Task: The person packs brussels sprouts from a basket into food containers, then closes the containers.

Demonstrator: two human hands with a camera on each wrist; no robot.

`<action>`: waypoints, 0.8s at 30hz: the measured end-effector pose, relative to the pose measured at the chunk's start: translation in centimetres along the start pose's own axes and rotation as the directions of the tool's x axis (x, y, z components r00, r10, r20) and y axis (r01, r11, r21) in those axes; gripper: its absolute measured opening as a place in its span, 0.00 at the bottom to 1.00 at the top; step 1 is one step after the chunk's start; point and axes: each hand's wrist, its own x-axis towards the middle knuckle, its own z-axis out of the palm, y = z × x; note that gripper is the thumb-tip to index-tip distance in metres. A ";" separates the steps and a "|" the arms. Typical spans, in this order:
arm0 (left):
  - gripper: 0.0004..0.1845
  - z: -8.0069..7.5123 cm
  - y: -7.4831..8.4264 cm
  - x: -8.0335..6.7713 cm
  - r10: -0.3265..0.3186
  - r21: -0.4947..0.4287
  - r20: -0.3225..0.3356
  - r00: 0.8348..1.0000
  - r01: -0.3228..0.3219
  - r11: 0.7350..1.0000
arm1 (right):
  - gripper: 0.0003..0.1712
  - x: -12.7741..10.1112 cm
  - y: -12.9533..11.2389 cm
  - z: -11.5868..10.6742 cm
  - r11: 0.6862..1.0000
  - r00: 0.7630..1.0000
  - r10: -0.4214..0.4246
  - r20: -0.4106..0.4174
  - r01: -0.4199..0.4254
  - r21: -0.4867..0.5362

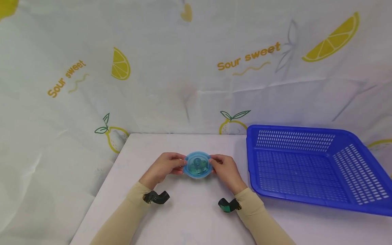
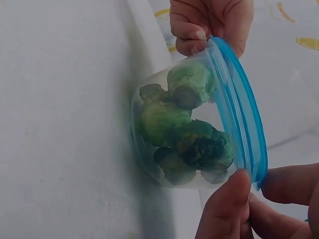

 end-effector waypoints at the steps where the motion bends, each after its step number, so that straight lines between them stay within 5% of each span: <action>1: 0.18 0.0 0.0 0.1 0.000 0.000 0.001 1.000 0.000 1.000 | 0.21 0.1 0.1 0.0 1.000 1.000 0.001 0.002 -0.001 0.004; 24: 0.18 0.1 -0.8 0.5 -0.002 -0.008 0.007 1.000 0.002 1.000 | 0.24 0.4 0.7 -0.3 0.997 0.999 0.025 0.036 -0.027 0.066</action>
